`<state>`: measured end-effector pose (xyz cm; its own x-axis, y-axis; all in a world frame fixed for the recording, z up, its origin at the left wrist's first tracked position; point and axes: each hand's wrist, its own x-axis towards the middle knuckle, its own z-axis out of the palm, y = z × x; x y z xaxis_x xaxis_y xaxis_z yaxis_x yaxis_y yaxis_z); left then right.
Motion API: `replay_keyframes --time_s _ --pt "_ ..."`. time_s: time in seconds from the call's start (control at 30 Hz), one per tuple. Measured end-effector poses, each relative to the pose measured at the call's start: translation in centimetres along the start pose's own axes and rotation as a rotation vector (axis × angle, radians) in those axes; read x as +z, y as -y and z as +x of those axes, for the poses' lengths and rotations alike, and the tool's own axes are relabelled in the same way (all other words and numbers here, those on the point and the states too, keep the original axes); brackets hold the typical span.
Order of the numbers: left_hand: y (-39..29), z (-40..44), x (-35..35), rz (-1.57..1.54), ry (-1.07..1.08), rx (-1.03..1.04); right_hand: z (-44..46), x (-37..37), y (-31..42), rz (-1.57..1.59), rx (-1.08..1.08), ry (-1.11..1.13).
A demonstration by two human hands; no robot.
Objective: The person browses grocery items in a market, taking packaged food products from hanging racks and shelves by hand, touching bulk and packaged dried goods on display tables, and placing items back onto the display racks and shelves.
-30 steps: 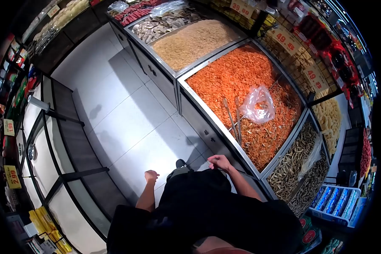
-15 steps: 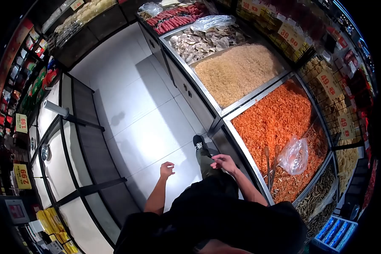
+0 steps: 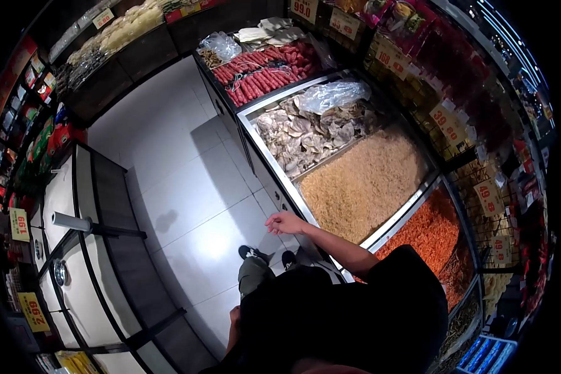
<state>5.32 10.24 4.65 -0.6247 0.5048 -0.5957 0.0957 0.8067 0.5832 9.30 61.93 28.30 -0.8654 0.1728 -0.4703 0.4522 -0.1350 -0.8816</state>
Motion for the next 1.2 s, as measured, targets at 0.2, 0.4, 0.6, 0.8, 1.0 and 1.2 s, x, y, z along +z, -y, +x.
replay_keyframes --time_s 0.2,0.4,0.6,0.8,1.0,1.2 --pt "-1.2 9.5 -1.9 -0.066 0.094 -0.154 12.3 -4.3 3.6 -0.032 0.001 -0.089" --pt "-2.7 24.9 -13.7 -0.402 0.143 -0.127 19.1 -6.2 -6.4 -0.019 0.542 -0.213" --pt "-19.0 42.5 -35.0 -0.442 0.007 -0.140 20.0 -4.3 -5.2 0.025 0.665 -0.384" --pt "-34.3 58.9 -47.3 -0.468 -0.046 0.207 29.7 -5.0 -2.2 0.112 0.610 -0.494" --pt "-38.2 68.5 -51.2 -0.329 0.059 0.160 44.6 -10.0 2.0 -0.172 0.272 -0.357" --pt "-33.6 70.0 -54.3 -0.562 0.076 -0.214 65.5 -17.4 2.7 -0.149 0.490 -0.329"
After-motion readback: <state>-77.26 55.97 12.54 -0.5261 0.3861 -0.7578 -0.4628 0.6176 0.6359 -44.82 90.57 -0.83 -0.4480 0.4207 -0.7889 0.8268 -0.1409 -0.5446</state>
